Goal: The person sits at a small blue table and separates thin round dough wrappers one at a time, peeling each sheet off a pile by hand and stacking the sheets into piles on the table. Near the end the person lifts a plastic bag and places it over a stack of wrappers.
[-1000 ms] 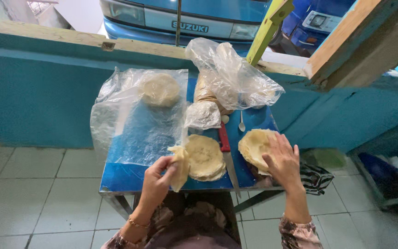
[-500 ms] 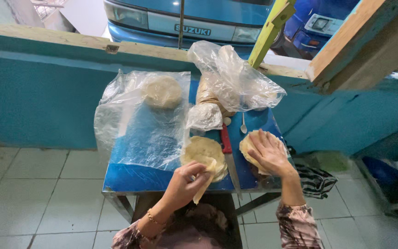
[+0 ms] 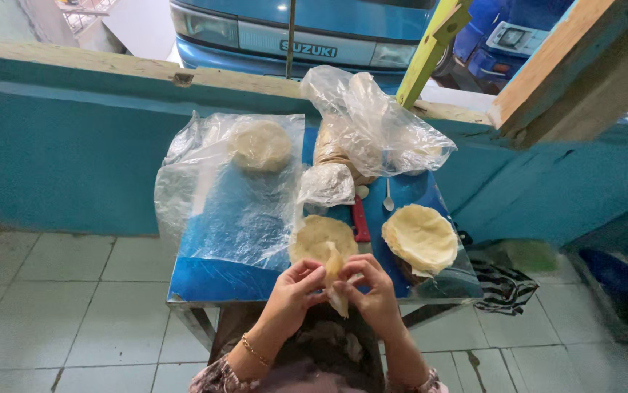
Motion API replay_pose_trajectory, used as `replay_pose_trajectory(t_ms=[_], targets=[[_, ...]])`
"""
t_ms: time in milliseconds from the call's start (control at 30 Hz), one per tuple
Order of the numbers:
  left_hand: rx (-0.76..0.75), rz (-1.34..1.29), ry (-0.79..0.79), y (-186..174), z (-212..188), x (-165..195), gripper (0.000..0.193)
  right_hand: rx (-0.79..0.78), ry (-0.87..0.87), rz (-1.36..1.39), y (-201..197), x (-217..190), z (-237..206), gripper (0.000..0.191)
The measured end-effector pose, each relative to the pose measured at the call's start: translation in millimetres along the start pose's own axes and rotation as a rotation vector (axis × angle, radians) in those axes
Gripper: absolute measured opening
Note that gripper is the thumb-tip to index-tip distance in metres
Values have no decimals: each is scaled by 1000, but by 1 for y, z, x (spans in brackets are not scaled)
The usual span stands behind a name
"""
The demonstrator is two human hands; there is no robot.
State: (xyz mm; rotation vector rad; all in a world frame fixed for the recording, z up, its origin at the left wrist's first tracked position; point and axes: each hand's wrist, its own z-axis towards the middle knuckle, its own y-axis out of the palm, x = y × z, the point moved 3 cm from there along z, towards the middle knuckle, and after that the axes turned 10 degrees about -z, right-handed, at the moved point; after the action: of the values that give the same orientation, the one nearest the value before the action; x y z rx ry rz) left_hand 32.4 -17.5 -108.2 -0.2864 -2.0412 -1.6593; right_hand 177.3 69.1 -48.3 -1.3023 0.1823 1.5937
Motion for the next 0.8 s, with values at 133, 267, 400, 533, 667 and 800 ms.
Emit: replay_pose_trajectory(t_ms=[133,267,400,533,667,800], targets=[[-37,-34,-62,-6,-4,-8,7,31,-22,-112,-2,-11,-7,34],[-52,-8,-79,-10,-8,-19,8,37,-85,-295,-2,-20,-16,35],[-89,116,54,-7,-13,-17,12,-46,7,-80,1,-6,-22,20],[-93,188,152,4,-24,-9,13,-120,413,399,10,32,-30,11],[-33,690,407,15,-32,-2,18,-95,257,364,21,51,-42,11],[-97,690,386,14,-31,4,18,-122,349,583,25,62,-47,8]])
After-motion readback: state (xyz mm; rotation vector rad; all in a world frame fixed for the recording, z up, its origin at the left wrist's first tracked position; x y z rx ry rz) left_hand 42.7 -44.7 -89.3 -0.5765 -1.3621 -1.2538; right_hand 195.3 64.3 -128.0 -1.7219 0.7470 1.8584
